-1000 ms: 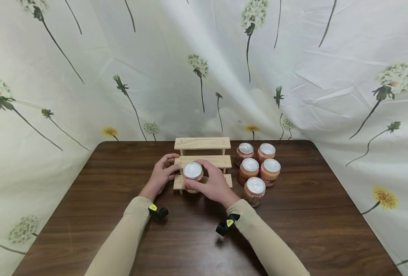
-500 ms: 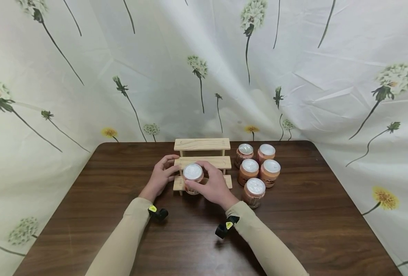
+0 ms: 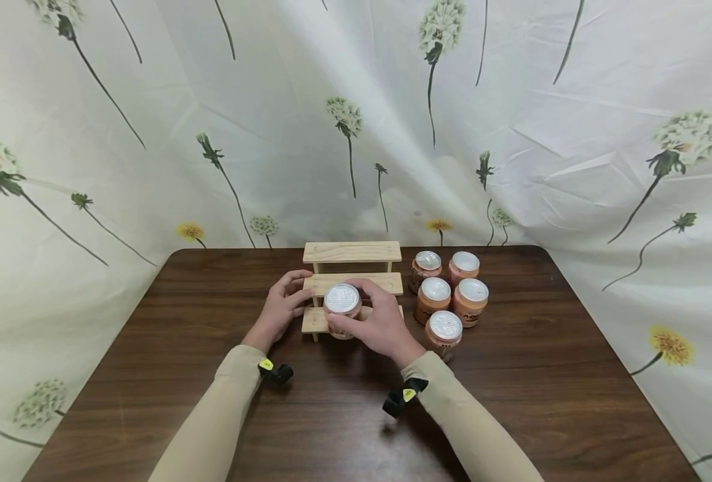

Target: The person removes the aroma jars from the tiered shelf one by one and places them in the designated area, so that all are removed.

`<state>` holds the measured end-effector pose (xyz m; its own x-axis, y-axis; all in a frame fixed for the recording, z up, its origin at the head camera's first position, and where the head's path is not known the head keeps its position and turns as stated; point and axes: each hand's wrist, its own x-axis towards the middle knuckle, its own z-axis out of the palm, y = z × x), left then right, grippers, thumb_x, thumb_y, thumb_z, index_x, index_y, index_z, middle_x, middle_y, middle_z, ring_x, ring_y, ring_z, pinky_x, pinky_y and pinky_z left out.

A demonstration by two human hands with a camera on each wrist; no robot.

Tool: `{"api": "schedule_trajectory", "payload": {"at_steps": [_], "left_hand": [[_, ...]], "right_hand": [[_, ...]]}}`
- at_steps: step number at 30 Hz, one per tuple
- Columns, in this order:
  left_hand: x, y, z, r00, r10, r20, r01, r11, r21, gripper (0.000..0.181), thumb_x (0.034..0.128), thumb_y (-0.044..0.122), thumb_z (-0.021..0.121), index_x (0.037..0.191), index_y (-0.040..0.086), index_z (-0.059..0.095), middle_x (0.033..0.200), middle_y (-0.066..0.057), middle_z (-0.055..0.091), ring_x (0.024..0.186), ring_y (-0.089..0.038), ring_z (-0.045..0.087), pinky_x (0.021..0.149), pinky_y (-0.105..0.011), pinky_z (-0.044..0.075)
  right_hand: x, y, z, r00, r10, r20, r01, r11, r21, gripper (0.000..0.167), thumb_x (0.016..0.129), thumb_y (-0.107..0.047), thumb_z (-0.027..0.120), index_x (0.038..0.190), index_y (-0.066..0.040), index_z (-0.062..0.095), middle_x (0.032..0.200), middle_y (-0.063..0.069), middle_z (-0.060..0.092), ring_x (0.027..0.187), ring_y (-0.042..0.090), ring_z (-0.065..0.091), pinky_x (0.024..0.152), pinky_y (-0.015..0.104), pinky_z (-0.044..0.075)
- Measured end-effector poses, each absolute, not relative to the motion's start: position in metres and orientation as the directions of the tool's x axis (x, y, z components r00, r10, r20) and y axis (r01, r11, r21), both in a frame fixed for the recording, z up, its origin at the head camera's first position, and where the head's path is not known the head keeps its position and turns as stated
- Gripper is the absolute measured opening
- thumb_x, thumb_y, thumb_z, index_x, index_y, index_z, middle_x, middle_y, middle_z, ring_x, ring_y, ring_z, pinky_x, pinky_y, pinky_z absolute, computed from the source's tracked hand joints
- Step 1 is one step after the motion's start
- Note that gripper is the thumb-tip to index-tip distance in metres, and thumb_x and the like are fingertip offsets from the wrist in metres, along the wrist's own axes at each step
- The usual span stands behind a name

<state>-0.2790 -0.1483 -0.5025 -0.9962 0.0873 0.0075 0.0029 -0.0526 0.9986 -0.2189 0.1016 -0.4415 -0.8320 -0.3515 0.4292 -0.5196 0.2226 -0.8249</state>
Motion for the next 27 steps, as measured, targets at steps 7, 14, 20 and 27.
{"api": "schedule_trajectory", "payload": {"at_steps": [7,14,20,27], "left_hand": [[-0.278,-0.149,-0.502,-0.996,0.085,0.018,0.014,-0.050,0.999,0.043,0.1004,0.011,0.072,0.141,0.010,0.059,0.135,-0.016,0.057,0.111,-0.018,0.065,0.086,-0.037,0.061],[-0.277,-0.149,-0.501,-0.996,0.093,0.015,0.012,-0.040,0.999,0.044,0.1010,0.013,0.072,0.143,0.011,0.058,0.138,-0.017,0.057,0.117,-0.023,0.064,0.087,-0.037,0.061],[-0.277,-0.149,-0.501,-0.995,0.097,0.016,0.013,-0.036,0.999,0.044,0.1012,0.014,0.072,0.143,0.012,0.058,0.139,-0.017,0.056,0.121,-0.027,0.063,0.090,-0.041,0.060],[-0.278,-0.149,-0.504,-0.995,0.095,0.023,0.020,-0.039,0.999,0.042,0.1012,0.014,0.072,0.142,0.013,0.059,0.138,-0.016,0.057,0.120,-0.028,0.063,0.089,-0.041,0.061]], "right_hand": [[-0.214,0.112,-0.435,-0.836,-0.342,0.430,-0.522,0.250,-0.815,0.051,0.086,-0.023,0.090,0.130,-0.021,0.065,0.116,-0.005,0.072,0.106,0.015,0.068,0.095,0.047,0.055],[-0.211,0.123,-0.430,-0.831,-0.318,0.456,-0.543,0.286,-0.789,0.053,0.083,-0.021,0.092,0.129,-0.018,0.066,0.115,-0.005,0.072,0.105,0.014,0.068,0.094,0.044,0.056],[-0.209,0.135,-0.423,-0.825,-0.294,0.482,-0.557,0.283,-0.781,0.054,0.081,-0.017,0.092,0.129,-0.015,0.067,0.113,-0.002,0.072,0.100,0.016,0.068,0.086,0.037,0.056],[-0.204,0.149,-0.413,-0.851,-0.272,0.449,-0.510,0.226,-0.830,0.057,0.080,-0.012,0.093,0.130,-0.011,0.066,0.114,0.005,0.073,0.099,0.019,0.069,0.085,0.029,0.057]]}}
